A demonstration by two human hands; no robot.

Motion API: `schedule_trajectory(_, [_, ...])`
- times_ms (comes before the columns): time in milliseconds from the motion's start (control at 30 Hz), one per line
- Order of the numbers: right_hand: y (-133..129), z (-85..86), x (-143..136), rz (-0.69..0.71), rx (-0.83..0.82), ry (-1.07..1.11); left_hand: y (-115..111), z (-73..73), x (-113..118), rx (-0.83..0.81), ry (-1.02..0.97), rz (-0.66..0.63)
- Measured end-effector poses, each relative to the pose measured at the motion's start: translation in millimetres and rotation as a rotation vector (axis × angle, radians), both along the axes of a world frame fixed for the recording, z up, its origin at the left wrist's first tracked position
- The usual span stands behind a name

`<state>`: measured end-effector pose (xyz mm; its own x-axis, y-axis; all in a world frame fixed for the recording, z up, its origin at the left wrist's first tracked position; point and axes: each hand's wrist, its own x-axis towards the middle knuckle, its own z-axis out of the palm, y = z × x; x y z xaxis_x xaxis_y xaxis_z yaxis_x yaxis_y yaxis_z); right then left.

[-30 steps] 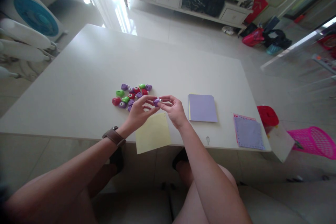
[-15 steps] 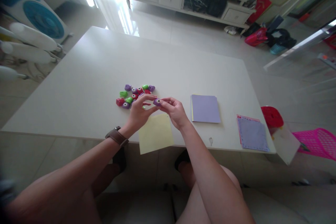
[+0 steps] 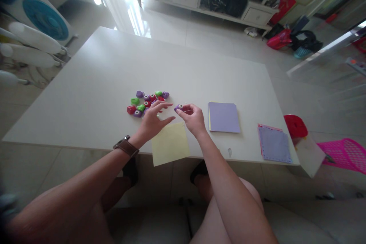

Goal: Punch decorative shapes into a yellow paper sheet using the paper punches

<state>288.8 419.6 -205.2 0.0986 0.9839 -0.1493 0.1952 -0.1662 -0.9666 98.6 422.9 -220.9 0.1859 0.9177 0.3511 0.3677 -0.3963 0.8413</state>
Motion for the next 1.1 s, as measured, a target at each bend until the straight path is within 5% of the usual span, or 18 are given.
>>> schedule_trajectory(333, [4.8,-26.1,51.6,-0.008,0.009,-0.731,22.2,-3.3,-46.8,-0.279,0.259,0.049])
schedule_trajectory(733, [4.4,-36.2,53.9,-0.002,-0.025,-0.808,16.1,-7.2,-49.9,-0.215,0.630,0.009])
schedule_trajectory(1100, [-3.3,-14.9,74.2,-0.023,0.032,-1.169,16.7,-5.8,-51.2,-0.217,0.683,-0.001])
